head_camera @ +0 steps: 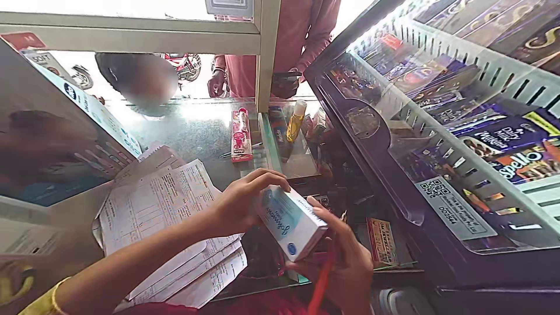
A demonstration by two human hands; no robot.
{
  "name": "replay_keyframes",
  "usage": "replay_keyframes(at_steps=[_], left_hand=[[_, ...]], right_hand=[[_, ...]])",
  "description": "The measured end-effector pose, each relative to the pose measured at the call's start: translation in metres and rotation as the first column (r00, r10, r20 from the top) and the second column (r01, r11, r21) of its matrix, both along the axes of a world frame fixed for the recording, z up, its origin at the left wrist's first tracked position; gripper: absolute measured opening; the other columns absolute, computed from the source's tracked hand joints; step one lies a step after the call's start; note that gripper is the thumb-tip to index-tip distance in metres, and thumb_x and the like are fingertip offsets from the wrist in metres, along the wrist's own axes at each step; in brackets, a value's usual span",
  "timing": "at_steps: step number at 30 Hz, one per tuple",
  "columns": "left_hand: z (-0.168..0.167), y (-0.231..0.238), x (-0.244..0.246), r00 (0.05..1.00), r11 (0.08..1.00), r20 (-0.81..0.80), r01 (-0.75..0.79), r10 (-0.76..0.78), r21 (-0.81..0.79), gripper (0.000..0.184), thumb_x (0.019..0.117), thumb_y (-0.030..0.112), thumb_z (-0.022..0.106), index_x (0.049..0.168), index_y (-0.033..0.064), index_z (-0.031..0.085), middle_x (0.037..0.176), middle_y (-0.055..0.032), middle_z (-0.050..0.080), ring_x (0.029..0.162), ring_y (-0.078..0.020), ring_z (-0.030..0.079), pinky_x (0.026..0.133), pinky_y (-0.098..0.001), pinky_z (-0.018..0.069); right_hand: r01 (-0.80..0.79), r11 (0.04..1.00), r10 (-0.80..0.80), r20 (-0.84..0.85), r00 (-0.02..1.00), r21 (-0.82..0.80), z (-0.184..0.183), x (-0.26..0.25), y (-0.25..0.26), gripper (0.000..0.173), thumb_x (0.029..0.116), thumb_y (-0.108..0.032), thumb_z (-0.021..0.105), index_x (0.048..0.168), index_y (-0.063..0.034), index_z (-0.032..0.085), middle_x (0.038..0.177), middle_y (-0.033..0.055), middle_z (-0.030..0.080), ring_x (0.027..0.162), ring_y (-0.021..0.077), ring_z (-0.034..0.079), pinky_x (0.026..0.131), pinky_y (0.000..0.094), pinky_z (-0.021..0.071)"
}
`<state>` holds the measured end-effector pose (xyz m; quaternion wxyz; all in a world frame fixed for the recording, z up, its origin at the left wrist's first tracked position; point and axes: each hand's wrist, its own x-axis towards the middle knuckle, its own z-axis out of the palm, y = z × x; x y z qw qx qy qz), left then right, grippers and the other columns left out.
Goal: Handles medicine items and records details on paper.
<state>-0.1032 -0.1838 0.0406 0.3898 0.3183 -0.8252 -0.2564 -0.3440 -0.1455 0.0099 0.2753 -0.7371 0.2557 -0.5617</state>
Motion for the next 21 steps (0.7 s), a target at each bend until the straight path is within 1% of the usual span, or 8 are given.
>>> replay_keyframes(at_steps=[3, 5, 8, 10, 13, 16, 18, 21], left_hand=[[-0.007, 0.022, -0.005, 0.971, 0.973, 0.08, -0.229, 0.226, 0.029, 0.057, 0.077, 0.001, 0.075, 0.132, 0.0108, 0.062, 0.139, -0.0132, 0.055, 0.113, -0.0175, 0.066, 0.085, -0.034, 0.061], [-0.004, 0.037, -0.007, 0.961, 0.939, 0.064, -0.275, 0.267, 0.205, 0.062, 0.0828, 0.007, 0.075, 0.14, 0.0051, 0.053, 0.131, -0.0136, 0.058, 0.105, -0.0148, 0.069, 0.083, -0.0315, 0.0617], [0.002, 0.05, -0.004, 0.985, 0.858, -0.069, -0.101, 0.157, 0.504, 0.068, 0.0863, 0.01, 0.075, 0.145, -0.0003, 0.041, 0.134, -0.0114, 0.058, 0.113, -0.0103, 0.067, 0.091, -0.024, 0.0597], [-0.001, 0.056, -0.005, 0.986, 0.855, -0.141, -0.007, 0.093, 0.519, 0.083, 0.0827, 0.01, 0.08, 0.152, 0.0011, 0.035, 0.143, -0.014, 0.051, 0.124, -0.013, 0.062, 0.098, -0.027, 0.0584], [-0.009, 0.07, -0.015, 0.986, 0.946, -0.036, -0.143, 0.16, 0.29, 0.089, 0.0782, 0.027, 0.086, 0.153, 0.01, 0.041, 0.155, -0.0214, 0.039, 0.132, -0.0205, 0.056, 0.093, -0.0298, 0.0589], [-0.013, 0.083, -0.027, 0.921, 0.916, 0.083, -0.363, 0.38, -0.169, 0.056, 0.0937, 0.046, 0.068, 0.137, 0.0131, 0.055, 0.14, -0.022, 0.056, 0.112, -0.0183, 0.067, 0.08, -0.025, 0.0579], [-0.014, 0.08, -0.025, 0.892, 0.808, 0.061, -0.376, 0.449, -0.454, 0.037, 0.1046, 0.04, 0.055, 0.124, 0.0083, 0.056, 0.122, -0.0185, 0.066, 0.101, -0.0183, 0.069, 0.073, -0.0245, 0.0543], [-0.009, 0.073, -0.012, 0.904, 0.818, 0.046, -0.363, 0.426, -0.446, 0.036, 0.098, 0.026, 0.065, 0.123, 0.0021, 0.058, 0.117, -0.0153, 0.072, 0.098, -0.0153, 0.072, 0.072, -0.0233, 0.0556]], right_hand=[[0.114, 0.987, -0.119, -0.04, 0.992, -0.115, -0.005, 0.012, 0.004, 0.07, 0.076, -0.035, 0.09, 0.129, -0.0005, 0.061, 0.132, 0.0131, 0.068, 0.129, 0.0107, 0.061, 0.102, 0.0214, 0.0536], [0.165, 0.978, -0.173, -0.056, 0.983, -0.126, -0.003, 0.015, 0.005, 0.07, 0.076, -0.037, 0.09, 0.126, 0.0025, 0.062, 0.127, 0.0129, 0.07, 0.126, 0.0084, 0.062, 0.103, 0.0207, 0.0527], [0.216, 0.967, -0.23, -0.102, 0.968, -0.139, 0.001, 0.016, 0.008, 0.072, 0.0759, -0.042, 0.087, 0.123, 0.008, 0.064, 0.119, 0.0149, 0.073, 0.115, 0.0018, 0.065, 0.097, 0.0143, 0.0515], [0.247, 0.959, -0.264, -0.121, 0.957, -0.141, 0.002, 0.019, 0.01, 0.072, 0.0759, -0.045, 0.086, 0.119, 0.0086, 0.065, 0.114, 0.0142, 0.074, 0.11, -0.0013, 0.066, 0.094, 0.0118, 0.0513], [0.288, 0.951, -0.302, -0.144, 0.943, -0.11, 0.004, 0.026, 0.015, 0.073, 0.0748, -0.048, 0.085, 0.115, 0.01, 0.065, 0.108, 0.0132, 0.074, 0.105, -0.0051, 0.065, 0.092, 0.0089, 0.0492], [0.215, 0.976, -0.215, -0.146, 0.966, -0.011, 0.005, 0.034, 0.021, 0.067, 0.0788, -0.043, 0.084, 0.115, 0.0104, 0.065, 0.109, 0.013, 0.073, 0.101, -0.0027, 0.068, 0.087, 0.0114, 0.0552], [0.1, 0.993, -0.093, -0.116, 0.989, 0.06, 0.005, 0.037, 0.024, 0.059, 0.0837, -0.037, 0.083, 0.117, 0.0084, 0.064, 0.113, 0.0118, 0.072, 0.1, 0.0009, 0.07, 0.084, 0.0157, 0.0603], [0.031, 0.997, -0.023, -0.115, 0.993, 0.074, 0.002, 0.039, 0.022, 0.05, 0.0888, -0.022, 0.079, 0.123, 0.0103, 0.061, 0.117, 0.0135, 0.07, 0.102, 0.003, 0.071, 0.087, 0.0174, 0.0606]])
